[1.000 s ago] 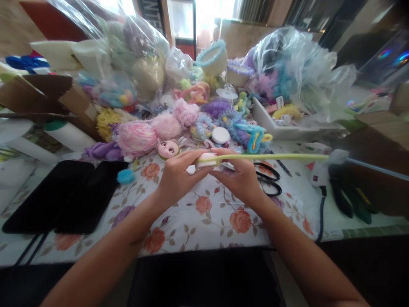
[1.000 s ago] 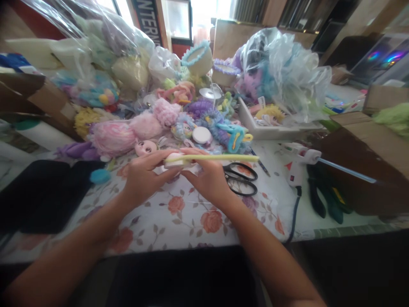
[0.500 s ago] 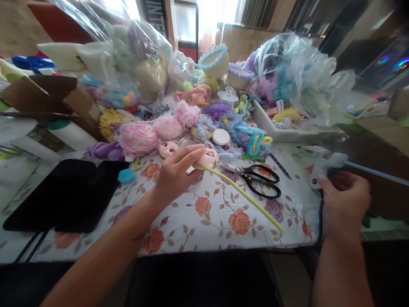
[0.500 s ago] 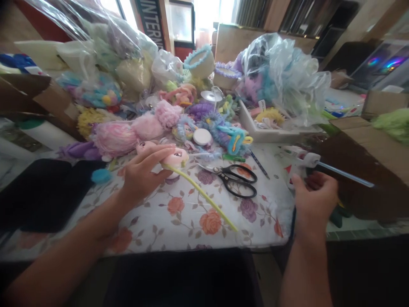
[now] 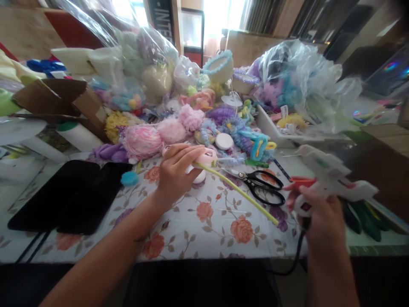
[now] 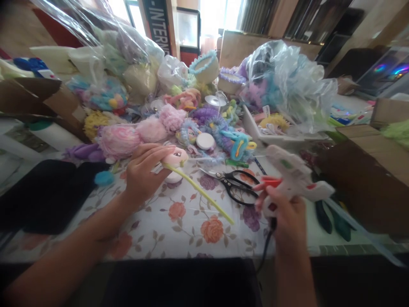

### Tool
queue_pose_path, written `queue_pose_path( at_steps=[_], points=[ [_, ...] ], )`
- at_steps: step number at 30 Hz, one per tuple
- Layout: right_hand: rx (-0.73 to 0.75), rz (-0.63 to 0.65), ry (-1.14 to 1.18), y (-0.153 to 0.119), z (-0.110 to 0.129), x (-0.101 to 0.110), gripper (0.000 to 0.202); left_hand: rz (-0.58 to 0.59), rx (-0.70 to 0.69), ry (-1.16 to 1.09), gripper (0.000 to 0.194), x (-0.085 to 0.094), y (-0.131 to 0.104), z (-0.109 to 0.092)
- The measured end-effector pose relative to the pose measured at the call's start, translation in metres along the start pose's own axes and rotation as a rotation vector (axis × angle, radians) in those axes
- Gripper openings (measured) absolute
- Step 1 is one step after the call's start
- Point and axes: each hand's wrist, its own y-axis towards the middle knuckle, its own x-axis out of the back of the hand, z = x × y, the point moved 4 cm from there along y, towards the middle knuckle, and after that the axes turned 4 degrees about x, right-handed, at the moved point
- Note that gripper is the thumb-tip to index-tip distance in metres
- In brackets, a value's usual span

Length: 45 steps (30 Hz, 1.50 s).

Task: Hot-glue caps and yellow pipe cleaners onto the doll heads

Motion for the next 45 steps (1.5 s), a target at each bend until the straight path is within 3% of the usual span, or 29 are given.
queue_pose_path(
  at_steps=[3,5,10,13,27,45],
  points=[
    [-0.136,0.183,0.153,-0.028,0.004,-0.046,0.020,-0.046,0.021,0.034,0.028,0.001,-0.001,0.001],
    [-0.183,0.253,0.179,-0.037,0.003,-0.066,0.023,-0.034,0.025,0.006,0.030,0.001,-0.002,0.001],
    [-0.317,0.391,0.185,-0.054,-0.004,-0.087,0.028,0.020,0.018,-0.040,0.033,-0.002,-0.004,-0.001],
    [-0.332,0.439,0.183,-0.063,-0.006,-0.091,0.029,0.035,0.028,-0.028,0.032,-0.002,-0.006,-0.002],
    [-0.206,0.431,-0.093,-0.064,-0.003,-0.096,0.039,0.045,0.009,-0.066,0.035,-0.003,-0.006,-0.006],
    [-0.247,0.401,-0.053,-0.065,-0.009,-0.093,0.040,0.056,0.010,-0.064,0.034,-0.002,-0.007,-0.007]
  ],
)
